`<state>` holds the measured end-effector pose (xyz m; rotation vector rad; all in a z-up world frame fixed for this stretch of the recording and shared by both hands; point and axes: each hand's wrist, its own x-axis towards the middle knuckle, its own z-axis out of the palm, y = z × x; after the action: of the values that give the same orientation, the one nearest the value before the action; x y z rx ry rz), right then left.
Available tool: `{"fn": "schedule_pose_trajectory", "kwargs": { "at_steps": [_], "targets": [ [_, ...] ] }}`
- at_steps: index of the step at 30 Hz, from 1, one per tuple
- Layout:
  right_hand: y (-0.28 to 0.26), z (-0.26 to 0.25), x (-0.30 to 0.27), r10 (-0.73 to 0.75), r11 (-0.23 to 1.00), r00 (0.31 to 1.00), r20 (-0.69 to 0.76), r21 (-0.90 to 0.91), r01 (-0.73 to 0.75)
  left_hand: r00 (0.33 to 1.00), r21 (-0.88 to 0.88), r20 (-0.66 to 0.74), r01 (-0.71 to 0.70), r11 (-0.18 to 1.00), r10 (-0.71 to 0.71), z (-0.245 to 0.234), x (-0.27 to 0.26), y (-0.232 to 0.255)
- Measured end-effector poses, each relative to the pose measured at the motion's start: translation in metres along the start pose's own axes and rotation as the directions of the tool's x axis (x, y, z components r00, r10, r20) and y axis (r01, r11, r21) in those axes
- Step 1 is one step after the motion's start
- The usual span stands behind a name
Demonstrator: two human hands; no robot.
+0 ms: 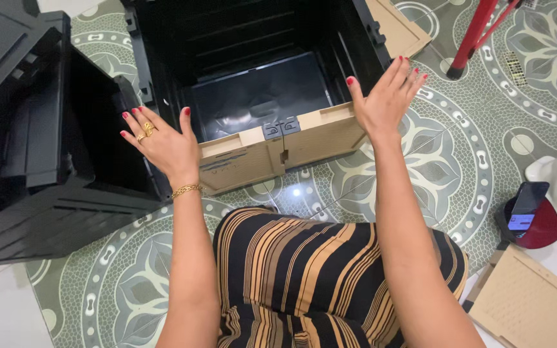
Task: The person assembles a black plastic storage unit by inserting beige perforated panels into slots on the sides and front, then attaching a black lid. The person handles the panels and lid by hand, aligning and pressing them into place.
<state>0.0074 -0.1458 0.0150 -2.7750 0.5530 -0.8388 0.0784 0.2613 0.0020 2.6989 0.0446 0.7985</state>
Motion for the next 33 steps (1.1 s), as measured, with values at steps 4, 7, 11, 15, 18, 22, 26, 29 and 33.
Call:
{"fn": "schedule_pose_trajectory", "kwargs": {
  "at_steps": [4,7,11,15,18,22,26,29,33],
  "targets": [
    [0.007,0.009,0.018,-0.043,0.999,0.999,-0.007,0.019,0.043,1.000,0.003,-0.008,-0.001,1.000,0.001,0.006,0.006,0.008],
    [0.012,0.025,0.043,-0.053,0.998,0.999,-0.007,0.035,0.053,1.000,0.007,-0.005,0.009,1.000,-0.009,0.014,0.014,0.014],
    [0.017,0.052,0.074,-0.083,0.996,0.996,-0.020,0.030,0.084,0.999,0.032,-0.039,0.012,0.999,-0.011,0.028,0.030,0.023],
    [0.019,0.073,0.104,-0.128,0.991,0.991,-0.041,0.032,0.130,0.997,0.046,-0.036,0.063,0.997,-0.062,0.042,0.046,0.033],
    [0.020,0.083,0.121,-0.140,0.989,0.990,-0.032,0.032,0.141,0.997,0.057,-0.048,0.061,0.997,-0.059,0.049,0.056,0.038],
    [0.021,0.097,0.138,-0.127,0.991,0.992,0.001,0.034,0.127,0.995,0.056,-0.081,0.055,0.997,-0.050,0.060,0.068,0.040],
    [0.017,0.107,0.154,-0.163,0.986,0.987,-0.008,0.019,0.163,0.994,0.072,-0.096,0.051,0.996,-0.044,0.068,0.078,0.042],
    [0.014,0.102,0.162,-0.148,0.989,0.987,0.055,0.039,0.146,0.993,0.093,-0.112,0.058,0.994,-0.048,0.071,0.083,0.043],
    [0.022,0.082,0.161,-0.148,0.977,0.970,0.192,0.179,0.114,0.989,0.115,-0.145,0.045,0.992,-0.029,0.075,0.083,0.040]
  ]
}}
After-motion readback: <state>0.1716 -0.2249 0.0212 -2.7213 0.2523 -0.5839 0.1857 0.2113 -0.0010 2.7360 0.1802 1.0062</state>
